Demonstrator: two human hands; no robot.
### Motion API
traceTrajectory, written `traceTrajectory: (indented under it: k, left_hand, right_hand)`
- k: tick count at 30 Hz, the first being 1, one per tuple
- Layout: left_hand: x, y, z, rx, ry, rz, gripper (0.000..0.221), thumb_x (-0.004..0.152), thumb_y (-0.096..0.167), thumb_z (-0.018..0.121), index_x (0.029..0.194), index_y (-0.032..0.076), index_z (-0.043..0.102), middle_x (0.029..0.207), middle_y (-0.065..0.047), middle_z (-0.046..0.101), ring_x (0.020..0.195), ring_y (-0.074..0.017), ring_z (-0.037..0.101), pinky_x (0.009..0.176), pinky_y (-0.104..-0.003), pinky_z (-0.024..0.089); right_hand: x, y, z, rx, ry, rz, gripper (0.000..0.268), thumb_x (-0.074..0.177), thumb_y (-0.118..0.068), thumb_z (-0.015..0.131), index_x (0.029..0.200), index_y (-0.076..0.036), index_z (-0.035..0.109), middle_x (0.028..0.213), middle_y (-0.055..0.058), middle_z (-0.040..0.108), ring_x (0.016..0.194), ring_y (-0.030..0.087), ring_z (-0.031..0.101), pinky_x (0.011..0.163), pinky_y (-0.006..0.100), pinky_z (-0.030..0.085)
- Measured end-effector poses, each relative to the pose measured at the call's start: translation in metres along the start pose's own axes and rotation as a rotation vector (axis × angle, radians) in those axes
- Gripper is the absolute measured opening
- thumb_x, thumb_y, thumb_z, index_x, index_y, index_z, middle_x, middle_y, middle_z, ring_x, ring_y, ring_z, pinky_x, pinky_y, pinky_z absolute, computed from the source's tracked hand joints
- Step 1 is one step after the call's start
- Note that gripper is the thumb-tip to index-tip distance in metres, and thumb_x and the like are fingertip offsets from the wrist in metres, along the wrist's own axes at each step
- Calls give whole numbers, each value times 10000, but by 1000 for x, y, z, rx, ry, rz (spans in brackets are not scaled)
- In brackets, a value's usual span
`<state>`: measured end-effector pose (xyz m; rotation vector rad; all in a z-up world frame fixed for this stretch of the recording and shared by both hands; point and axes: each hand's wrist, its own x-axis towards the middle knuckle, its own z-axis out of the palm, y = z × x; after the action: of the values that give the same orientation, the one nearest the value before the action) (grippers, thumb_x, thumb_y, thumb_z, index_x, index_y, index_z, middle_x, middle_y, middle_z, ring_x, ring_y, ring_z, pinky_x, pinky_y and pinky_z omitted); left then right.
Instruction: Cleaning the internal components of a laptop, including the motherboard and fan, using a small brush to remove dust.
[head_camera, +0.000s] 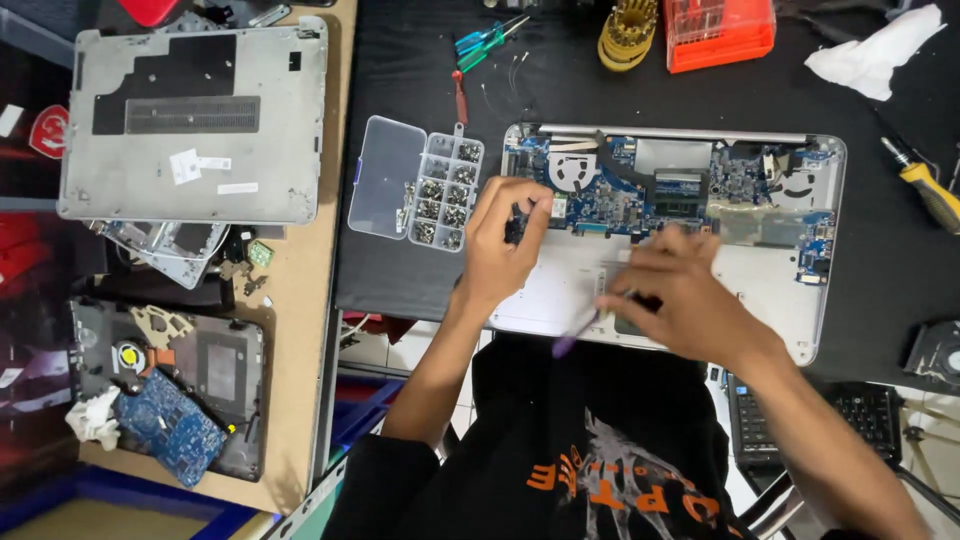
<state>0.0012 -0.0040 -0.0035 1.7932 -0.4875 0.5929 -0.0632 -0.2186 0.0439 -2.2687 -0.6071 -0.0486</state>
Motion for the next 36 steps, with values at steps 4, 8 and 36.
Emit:
traceTrajectory:
  k: [4,8,36]
  left_hand:
    - [-2,-2,-2,9,32,3,60,993,51,669,1036,88,690,874,-37,658,737,-202,619,639,-315,497]
    - [0,-2,-1,2,35,-1,67,995,48,663,1048,85,681,870,-39,649,739,-197,621,628,-309,494]
    - [-3,-5,-8,-129,132,-157,223,1120,170,425,1123,79,629,892,-53,665,817,-148,593,777,-311,483]
  right_hand:
    - [5,35,11,-102,231,-7,101,924,-106,811,862,-67,742,837,139,677,900,387,622,982,470,433]
    - [-1,35,19,-309,209,19,166,916,-301,820,844,-176,740,776,33,652,940,329,574,980,518,290]
    - [39,21,12,-247,286,30,183,1030,-238,773,902,-130,701,813,64,617,866,255,470,901,416,340]
